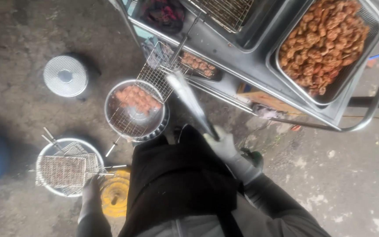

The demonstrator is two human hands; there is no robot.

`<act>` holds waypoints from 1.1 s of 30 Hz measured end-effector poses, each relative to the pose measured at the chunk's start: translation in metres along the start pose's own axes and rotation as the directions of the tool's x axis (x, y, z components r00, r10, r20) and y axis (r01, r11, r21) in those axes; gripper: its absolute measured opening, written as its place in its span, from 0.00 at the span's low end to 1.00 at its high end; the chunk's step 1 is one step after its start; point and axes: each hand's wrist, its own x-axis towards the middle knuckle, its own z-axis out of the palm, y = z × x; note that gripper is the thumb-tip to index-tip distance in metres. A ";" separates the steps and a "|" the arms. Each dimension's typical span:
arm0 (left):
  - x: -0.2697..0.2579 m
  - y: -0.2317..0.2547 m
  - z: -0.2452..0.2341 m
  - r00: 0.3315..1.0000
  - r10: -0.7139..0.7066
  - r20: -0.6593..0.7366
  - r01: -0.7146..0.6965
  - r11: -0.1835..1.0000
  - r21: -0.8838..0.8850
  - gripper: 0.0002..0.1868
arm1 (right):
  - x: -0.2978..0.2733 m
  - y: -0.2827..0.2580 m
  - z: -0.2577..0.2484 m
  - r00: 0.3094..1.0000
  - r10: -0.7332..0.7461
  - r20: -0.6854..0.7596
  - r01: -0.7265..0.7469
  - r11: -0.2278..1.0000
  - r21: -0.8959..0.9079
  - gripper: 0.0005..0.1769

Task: Grilling and organizing meat pieces on a street vendor cart.

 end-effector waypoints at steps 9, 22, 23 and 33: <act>0.071 0.059 -0.094 0.732 -0.446 0.515 0.670 0.339 -0.660 0.17 | 0.001 0.015 0.037 0.955 0.159 -0.252 -0.126 0.982 0.141 0.08; 0.085 -0.178 -0.102 0.667 -0.530 0.524 0.608 -0.020 -0.794 0.26 | 0.059 -0.096 0.038 0.658 0.278 -0.700 0.220 0.818 0.531 0.06; 0.080 -0.182 -0.101 0.675 -0.528 0.515 0.579 -0.054 -0.813 0.27 | 0.075 -0.093 0.027 0.646 0.302 -0.701 0.245 0.788 0.566 0.04; 0.047 -0.023 -0.171 0.841 -0.473 0.263 0.526 0.602 -0.601 0.20 | 0.223 0.037 -0.094 0.476 -0.438 -0.763 0.586 0.804 -0.097 0.15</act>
